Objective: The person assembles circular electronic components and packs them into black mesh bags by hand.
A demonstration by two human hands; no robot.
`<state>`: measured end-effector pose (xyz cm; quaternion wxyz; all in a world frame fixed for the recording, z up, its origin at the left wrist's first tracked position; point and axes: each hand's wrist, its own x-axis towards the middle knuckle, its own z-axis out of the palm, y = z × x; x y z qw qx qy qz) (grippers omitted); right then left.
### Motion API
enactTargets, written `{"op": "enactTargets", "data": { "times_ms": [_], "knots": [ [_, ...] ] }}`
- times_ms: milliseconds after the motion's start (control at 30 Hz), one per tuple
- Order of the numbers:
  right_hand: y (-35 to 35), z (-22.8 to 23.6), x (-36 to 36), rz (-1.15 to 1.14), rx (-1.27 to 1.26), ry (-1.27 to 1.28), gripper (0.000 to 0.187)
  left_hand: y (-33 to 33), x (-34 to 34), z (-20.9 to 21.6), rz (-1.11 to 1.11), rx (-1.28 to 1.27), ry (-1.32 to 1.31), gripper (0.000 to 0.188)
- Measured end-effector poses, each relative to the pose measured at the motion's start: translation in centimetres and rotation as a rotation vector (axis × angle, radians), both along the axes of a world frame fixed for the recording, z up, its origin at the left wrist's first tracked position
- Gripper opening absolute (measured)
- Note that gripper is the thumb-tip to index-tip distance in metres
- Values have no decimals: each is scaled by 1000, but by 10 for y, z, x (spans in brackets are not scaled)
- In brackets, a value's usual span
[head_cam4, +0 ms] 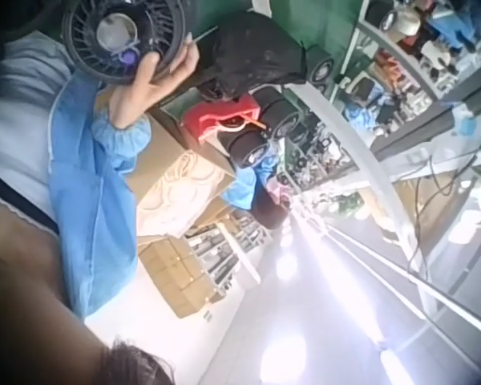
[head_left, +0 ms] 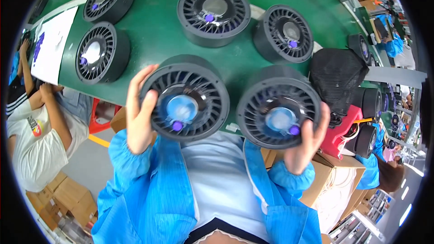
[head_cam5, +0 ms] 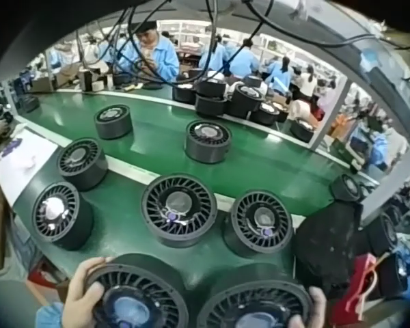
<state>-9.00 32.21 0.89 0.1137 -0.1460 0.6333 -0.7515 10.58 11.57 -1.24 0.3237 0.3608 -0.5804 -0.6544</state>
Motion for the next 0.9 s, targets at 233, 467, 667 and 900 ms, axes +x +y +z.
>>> {"op": "enactTargets", "data": {
  "times_ms": [233,467,667,900],
  "knots": [
    [-5,-39,10,62,76,-302,65,4,-4,-16,-38,-70,-50,73],
    [-2,-26,5,153,219,-155,74,7,-16,-17,54,-90,-140,101],
    [-4,-31,-6,264,127,61,58,14,-5,-7,193,128,115,74],
    [-21,45,-109,269,55,365,47,-22,-86,62,18,1,236,60]
  ]
}}
